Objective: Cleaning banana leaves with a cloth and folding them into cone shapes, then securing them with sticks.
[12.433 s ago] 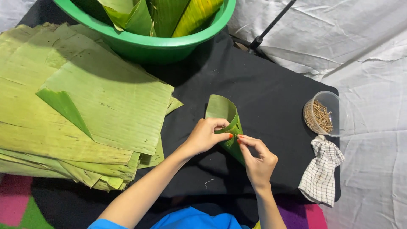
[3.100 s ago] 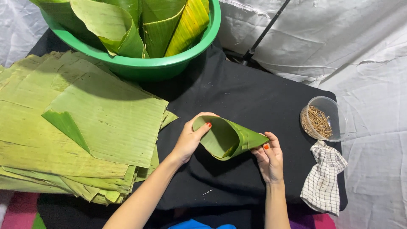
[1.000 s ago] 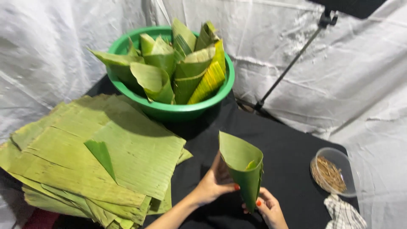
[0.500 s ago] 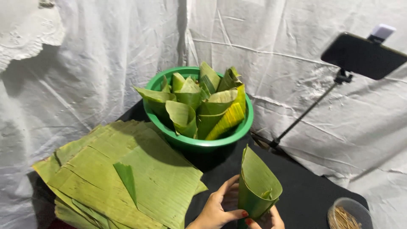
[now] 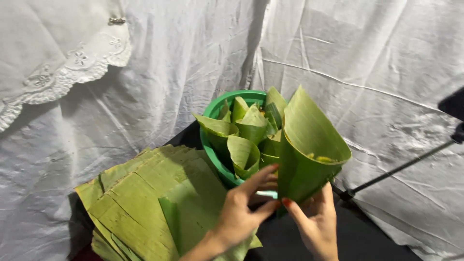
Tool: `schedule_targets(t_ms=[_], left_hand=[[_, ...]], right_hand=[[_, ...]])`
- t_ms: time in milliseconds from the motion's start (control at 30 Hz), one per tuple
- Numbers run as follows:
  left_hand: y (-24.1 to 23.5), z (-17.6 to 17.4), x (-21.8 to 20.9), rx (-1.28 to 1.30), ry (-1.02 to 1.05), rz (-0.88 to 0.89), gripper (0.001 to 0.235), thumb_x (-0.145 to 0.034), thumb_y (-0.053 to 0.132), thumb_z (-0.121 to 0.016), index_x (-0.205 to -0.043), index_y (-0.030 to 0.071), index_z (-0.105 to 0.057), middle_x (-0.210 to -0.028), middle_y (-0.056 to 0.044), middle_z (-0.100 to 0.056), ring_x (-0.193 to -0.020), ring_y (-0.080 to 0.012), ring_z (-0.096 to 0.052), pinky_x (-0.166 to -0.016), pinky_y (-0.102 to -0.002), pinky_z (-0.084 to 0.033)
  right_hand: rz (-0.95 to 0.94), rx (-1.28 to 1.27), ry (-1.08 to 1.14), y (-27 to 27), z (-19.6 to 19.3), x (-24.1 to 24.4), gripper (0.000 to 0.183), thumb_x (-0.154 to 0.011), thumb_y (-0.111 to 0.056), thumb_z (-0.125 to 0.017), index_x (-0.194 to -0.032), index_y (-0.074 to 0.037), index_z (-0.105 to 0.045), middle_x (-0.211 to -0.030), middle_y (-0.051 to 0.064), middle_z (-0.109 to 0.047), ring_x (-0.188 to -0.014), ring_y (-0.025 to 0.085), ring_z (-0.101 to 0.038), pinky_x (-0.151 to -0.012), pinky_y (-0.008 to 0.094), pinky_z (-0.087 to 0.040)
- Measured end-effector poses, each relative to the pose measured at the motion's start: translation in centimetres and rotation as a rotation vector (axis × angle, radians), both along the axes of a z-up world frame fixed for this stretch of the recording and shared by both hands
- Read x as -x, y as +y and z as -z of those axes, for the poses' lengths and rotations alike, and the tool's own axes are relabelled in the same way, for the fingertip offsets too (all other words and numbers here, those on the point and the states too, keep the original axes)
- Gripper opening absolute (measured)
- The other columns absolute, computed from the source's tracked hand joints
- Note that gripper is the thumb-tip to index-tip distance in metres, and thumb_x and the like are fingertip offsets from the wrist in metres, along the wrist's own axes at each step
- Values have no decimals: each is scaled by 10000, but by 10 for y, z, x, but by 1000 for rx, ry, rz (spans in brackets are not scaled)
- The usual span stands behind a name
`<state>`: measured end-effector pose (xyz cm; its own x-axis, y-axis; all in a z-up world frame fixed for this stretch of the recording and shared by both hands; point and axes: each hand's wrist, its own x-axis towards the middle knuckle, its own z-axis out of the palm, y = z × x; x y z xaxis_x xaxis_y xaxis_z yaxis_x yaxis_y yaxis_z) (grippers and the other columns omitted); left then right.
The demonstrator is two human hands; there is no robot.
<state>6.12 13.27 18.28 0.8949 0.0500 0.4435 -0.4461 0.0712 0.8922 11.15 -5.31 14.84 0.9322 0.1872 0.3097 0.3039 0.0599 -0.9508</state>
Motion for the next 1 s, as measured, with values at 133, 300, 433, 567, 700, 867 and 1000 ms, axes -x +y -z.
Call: schedule_targets(t_ms=[133, 300, 433, 567, 700, 867, 1000], left_hand=[[31, -4, -33, -172, -170, -199, 781, -794, -35, -782, -1483, 87, -434, -1223, -121, -727, -1064, -219, -758, -929, -295, -655], [56, -1, -64, -259, -220, -392, 820, -793, -96, -738, -1514, 67, -383, -1301, -114, -688, -1118, -206, -733, -962, -307, -610], [66, 31, -86, -376, -136, -552, 841, -845, -20, -748, -1582, 132, -372, -1195, -160, -724, -1119, -290, -719, -1031, -487, -538], [77, 53, -90, -648, -82, -586, 999, -722, 27, -842, -1577, 5, -326, -1285, -269, -613, -1266, -405, -558, -1142, -561, -326], [95, 33, -83, -424, 10, -322, 1319, -682, 115, -878, -1633, 67, 35, -1694, -255, -114, -1526, -529, -95, -1204, -659, -86], [96, 44, -91, -548, -56, -382, 697, -887, 289, -636, -1538, 157, -424, -1602, -109, -389, -1522, -385, -242, -1221, -623, -74], [92, 64, -90, -819, -115, -528, 397, -951, 314, -567, -1308, 199, -697, -1389, -44, -634, -1449, -321, -422, -1212, -632, -129]], right_hand=[[-87, -90, -57, 57, -19, -31, 772, -797, 144, -652, -1485, -73, -377, -1286, 185, -632, -1015, 270, -700, -800, 345, -610], [-154, -112, -149, 105, -20, -67, 688, -884, 123, -600, -1473, -82, -310, -1330, 177, -582, -1134, 259, -650, -950, 348, -573], [-79, 16, -167, 125, 1, -88, 864, -859, 104, -653, -1572, -54, -192, -1359, 203, -576, -1135, 340, -621, -938, 566, -551], [20, 374, -190, 116, 26, -95, 871, -814, -48, -733, -1549, -9, -268, -1345, 229, -638, -1232, 341, -620, -1055, 602, -171], [0, 362, -133, 108, 11, -88, 1227, -791, -84, -792, -1632, -72, 101, -1558, 380, -345, -1471, 601, -89, -1082, 731, 191], [9, 448, -156, 118, -2, -81, 853, -862, -146, -755, -1574, -148, -286, -1589, 261, -372, -1467, 581, -174, -1114, 782, 68], [38, 630, -146, 114, 13, -79, 520, -933, -305, -716, -1422, -225, -558, -1554, 213, -448, -1493, 512, -221, -1131, 781, 2]])
